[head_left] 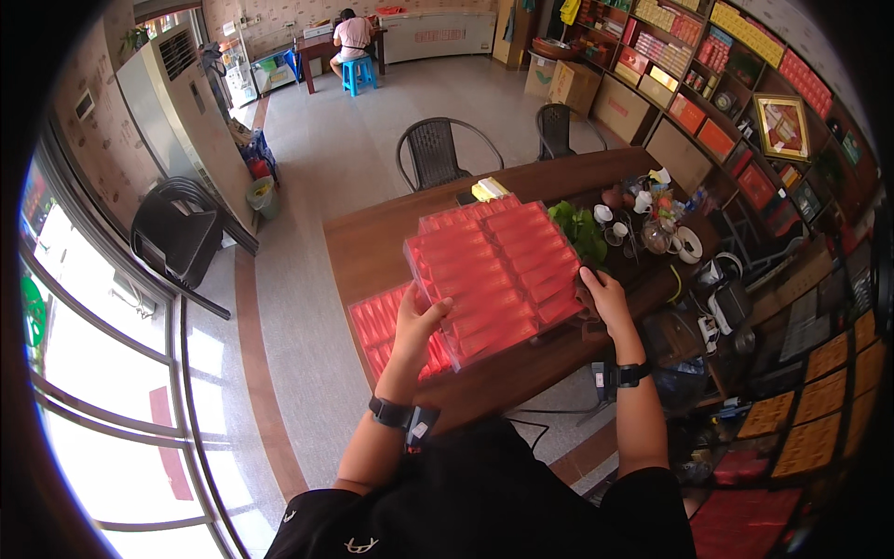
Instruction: The person wipes red boxes with a dark cloth and places them back onto a shelf.
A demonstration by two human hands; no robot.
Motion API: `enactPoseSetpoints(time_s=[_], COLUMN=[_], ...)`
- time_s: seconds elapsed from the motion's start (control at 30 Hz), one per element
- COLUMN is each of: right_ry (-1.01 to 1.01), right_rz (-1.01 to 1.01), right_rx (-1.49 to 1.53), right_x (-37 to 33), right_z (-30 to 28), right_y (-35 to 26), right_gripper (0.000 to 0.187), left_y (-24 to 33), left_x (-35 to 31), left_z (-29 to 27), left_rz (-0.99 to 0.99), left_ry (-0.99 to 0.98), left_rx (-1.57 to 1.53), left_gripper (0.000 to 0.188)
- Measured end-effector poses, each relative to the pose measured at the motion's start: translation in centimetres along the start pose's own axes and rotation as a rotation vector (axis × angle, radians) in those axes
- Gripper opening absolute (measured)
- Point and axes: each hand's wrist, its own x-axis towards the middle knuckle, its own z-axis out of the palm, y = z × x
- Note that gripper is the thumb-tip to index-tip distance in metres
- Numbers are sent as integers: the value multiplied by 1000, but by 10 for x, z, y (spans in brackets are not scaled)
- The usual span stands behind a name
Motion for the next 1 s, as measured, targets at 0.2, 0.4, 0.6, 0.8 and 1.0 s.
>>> enactPoseSetpoints(time_s=[0.2, 0.4, 0.6, 0.8, 1.0], right_ry=[194, 413, 427, 649, 347], right_rz=[-317, -478, -628, -715, -1264], right_rx=[189, 439, 618, 676, -469], right_x=[-15, -48, -28, -29, -85], right_z=[5, 9, 8, 8, 54], right_y=[-8, -68, -101, -128, -176], right_gripper=[39, 36, 41, 52, 47], left_y=[54, 84, 59, 57, 52], left_x=[-24, -29, -3, 11, 11], left_z=[33, 32, 30, 32, 25], left_rz=[299, 461, 435, 582, 474], left_ry=[-203, -304, -192, -273, -290], left_rx=[55, 103, 227, 350, 290], left_gripper=[90, 90, 85, 82, 85])
